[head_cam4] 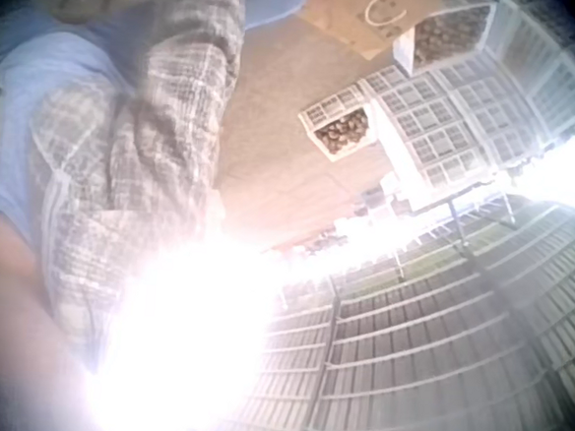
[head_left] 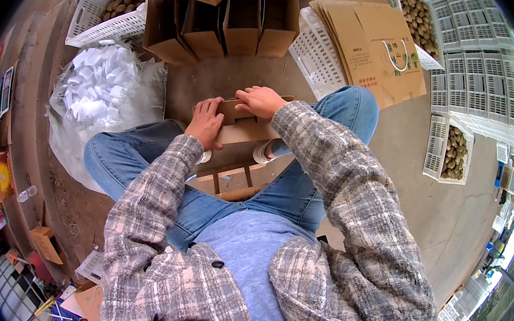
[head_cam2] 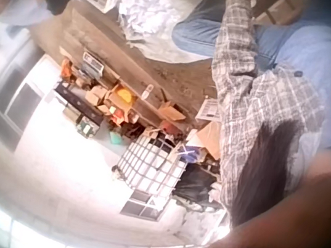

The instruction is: The person sits on a low stool and repeatedly folds flat cardboard sheets into box shapes by hand. They fold the side flaps and tuck the tabs to form the box structure, then stack the finished boxes on a pile. The process is repeated continuously with new sheets taken from a stack nearby.

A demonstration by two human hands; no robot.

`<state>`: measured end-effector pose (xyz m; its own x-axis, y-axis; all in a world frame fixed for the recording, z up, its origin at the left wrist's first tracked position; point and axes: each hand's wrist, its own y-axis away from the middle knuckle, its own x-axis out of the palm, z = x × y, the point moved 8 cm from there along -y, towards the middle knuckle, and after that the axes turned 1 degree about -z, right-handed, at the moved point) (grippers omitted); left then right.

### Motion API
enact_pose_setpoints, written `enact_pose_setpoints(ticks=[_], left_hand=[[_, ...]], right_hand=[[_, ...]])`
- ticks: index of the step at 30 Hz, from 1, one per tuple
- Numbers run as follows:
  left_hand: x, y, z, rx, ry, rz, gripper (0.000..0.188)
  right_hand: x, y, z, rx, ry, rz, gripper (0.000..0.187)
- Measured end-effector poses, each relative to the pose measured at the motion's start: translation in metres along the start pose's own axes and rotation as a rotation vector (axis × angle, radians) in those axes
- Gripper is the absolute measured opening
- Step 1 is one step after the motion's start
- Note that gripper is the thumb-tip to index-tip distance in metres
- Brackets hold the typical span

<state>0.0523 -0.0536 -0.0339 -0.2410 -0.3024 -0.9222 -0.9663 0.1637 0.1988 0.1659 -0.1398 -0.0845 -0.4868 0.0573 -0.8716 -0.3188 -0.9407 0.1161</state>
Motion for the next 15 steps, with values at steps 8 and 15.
enact_pose_setpoints(ticks=[8,15], left_hand=[[-0.005,-0.008,0.003,-0.057,0.02,-0.065,0.072],[0.01,-0.004,-0.001,-0.057,0.03,-0.343,0.074]], right_hand=[[-0.007,-0.003,-0.002,0.072,0.038,-0.046,0.038],[-0.01,-0.006,-0.004,0.218,0.004,-0.139,0.038]])
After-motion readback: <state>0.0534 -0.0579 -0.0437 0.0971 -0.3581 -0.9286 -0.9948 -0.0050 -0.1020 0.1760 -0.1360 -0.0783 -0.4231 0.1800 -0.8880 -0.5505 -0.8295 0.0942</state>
